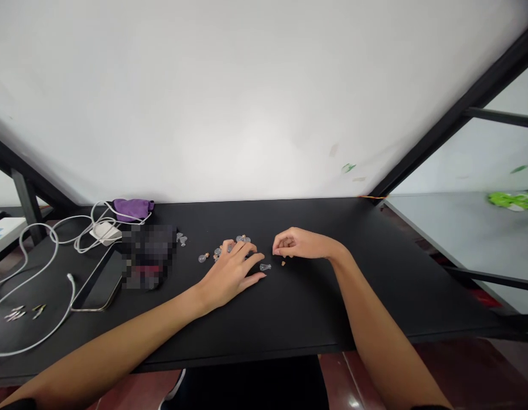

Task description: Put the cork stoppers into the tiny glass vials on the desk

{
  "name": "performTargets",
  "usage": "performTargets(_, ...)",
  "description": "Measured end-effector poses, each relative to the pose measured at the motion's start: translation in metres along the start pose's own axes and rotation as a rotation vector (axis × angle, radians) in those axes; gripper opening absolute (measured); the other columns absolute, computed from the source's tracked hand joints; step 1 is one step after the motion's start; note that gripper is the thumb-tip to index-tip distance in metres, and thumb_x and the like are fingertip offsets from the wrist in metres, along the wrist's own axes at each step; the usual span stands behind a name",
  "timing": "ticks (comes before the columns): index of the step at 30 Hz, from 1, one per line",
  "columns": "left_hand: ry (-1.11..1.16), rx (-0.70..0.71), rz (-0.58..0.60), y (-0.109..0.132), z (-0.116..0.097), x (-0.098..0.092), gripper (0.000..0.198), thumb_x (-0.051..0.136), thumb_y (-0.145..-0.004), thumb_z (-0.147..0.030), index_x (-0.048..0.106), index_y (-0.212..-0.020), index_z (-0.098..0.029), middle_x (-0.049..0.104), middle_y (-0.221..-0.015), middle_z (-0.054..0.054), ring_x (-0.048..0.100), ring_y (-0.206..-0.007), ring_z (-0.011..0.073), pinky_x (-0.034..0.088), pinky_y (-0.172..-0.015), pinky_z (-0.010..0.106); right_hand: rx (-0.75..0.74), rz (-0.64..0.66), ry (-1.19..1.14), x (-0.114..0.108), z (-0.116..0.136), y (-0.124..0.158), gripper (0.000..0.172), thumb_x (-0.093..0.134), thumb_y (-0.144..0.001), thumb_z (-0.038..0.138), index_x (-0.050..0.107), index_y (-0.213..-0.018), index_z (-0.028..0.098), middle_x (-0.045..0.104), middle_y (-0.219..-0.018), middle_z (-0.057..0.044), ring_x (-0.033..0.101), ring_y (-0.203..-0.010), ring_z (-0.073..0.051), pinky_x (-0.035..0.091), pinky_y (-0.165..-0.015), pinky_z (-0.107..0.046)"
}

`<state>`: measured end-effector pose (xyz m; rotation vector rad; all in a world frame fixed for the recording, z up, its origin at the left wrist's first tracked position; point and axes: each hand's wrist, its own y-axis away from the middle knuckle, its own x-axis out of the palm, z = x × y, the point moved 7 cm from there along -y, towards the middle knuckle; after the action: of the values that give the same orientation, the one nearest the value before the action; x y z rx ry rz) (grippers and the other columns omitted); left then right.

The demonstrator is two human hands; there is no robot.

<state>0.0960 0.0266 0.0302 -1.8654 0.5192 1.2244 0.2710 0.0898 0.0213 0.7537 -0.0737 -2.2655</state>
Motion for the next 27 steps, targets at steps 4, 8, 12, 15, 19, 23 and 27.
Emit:
performTargets(4,0.037,-0.113,-0.035,0.012,0.011,-0.012,0.032,0.065,-0.1,-0.037,0.057,-0.128,-0.024,0.065,-0.121,0.009,0.061,-0.108,0.0257,0.037,-0.098,0.044,-0.053,-0.243,0.038,-0.006,0.003,-0.01,0.027,0.064,-0.092,0.045,0.071,-0.088,0.019,0.063,-0.069,0.0,0.054,-0.064,-0.015,0.043,-0.061,-0.028)
performTargets(8,0.05,-0.197,-0.079,0.019,0.02,-0.021,0.03,0.067,-0.098,-0.034,0.059,-0.125,-0.024,0.063,-0.119,0.008,0.058,-0.108,0.0253,0.038,-0.096,0.042,-0.211,-0.434,0.059,0.0,0.02,-0.019,0.022,0.064,-0.094,0.041,0.07,-0.097,0.02,0.058,-0.082,-0.001,0.051,-0.071,-0.016,0.044,-0.065,-0.029)
performTargets(12,0.107,-0.21,-0.134,0.015,0.024,-0.023,0.021,0.065,-0.099,-0.03,0.061,-0.119,-0.023,0.063,-0.113,0.006,0.058,-0.103,0.0229,0.038,-0.094,0.04,-0.278,-0.461,0.14,0.011,0.028,-0.025,0.018,0.064,-0.096,0.039,0.069,-0.096,0.022,0.056,-0.089,-0.003,0.052,-0.075,-0.016,0.046,-0.07,-0.031)
performTargets(15,0.146,-0.231,-0.153,0.014,0.027,-0.021,0.015,0.061,-0.1,-0.023,0.062,-0.115,-0.024,0.064,-0.11,0.005,0.058,-0.102,0.0219,0.039,-0.093,0.039,-0.281,-0.504,0.178,0.01,0.027,-0.024,0.017,0.062,-0.097,0.038,0.069,-0.099,0.023,0.056,-0.093,-0.003,0.054,-0.08,-0.017,0.047,-0.075,-0.032)
performTargets(19,0.179,-0.246,-0.147,0.015,0.029,-0.02,0.012,0.058,-0.101,-0.019,0.062,-0.111,-0.024,0.063,-0.108,0.005,0.056,-0.101,0.0208,0.039,-0.092,0.038,-0.256,-0.494,0.17,0.009,0.022,-0.025,0.02,0.058,-0.1,0.039,0.069,-0.097,0.023,0.057,-0.09,-0.003,0.053,-0.077,-0.017,0.045,-0.072,-0.031)
performTargets(23,0.198,-0.248,-0.122,0.013,0.028,-0.019,0.012,0.055,-0.102,-0.017,0.062,-0.11,-0.023,0.061,-0.106,0.004,0.055,-0.099,0.0202,0.039,-0.092,0.037,-0.172,-0.418,0.108,0.009,0.015,-0.026,0.027,0.058,-0.1,0.045,0.068,-0.09,0.022,0.056,-0.075,0.0,0.049,-0.065,-0.015,0.041,-0.061,-0.029)
performTargets(27,0.214,-0.268,-0.111,0.011,0.028,-0.018,0.012,0.055,-0.102,-0.016,0.061,-0.109,-0.023,0.06,-0.105,0.004,0.054,-0.099,0.0197,0.038,-0.092,0.037,-0.157,-0.313,0.089,0.009,0.014,-0.023,0.025,0.075,-0.087,0.046,0.068,-0.087,0.021,0.057,-0.076,0.001,0.051,-0.067,-0.015,0.043,-0.062,-0.028)
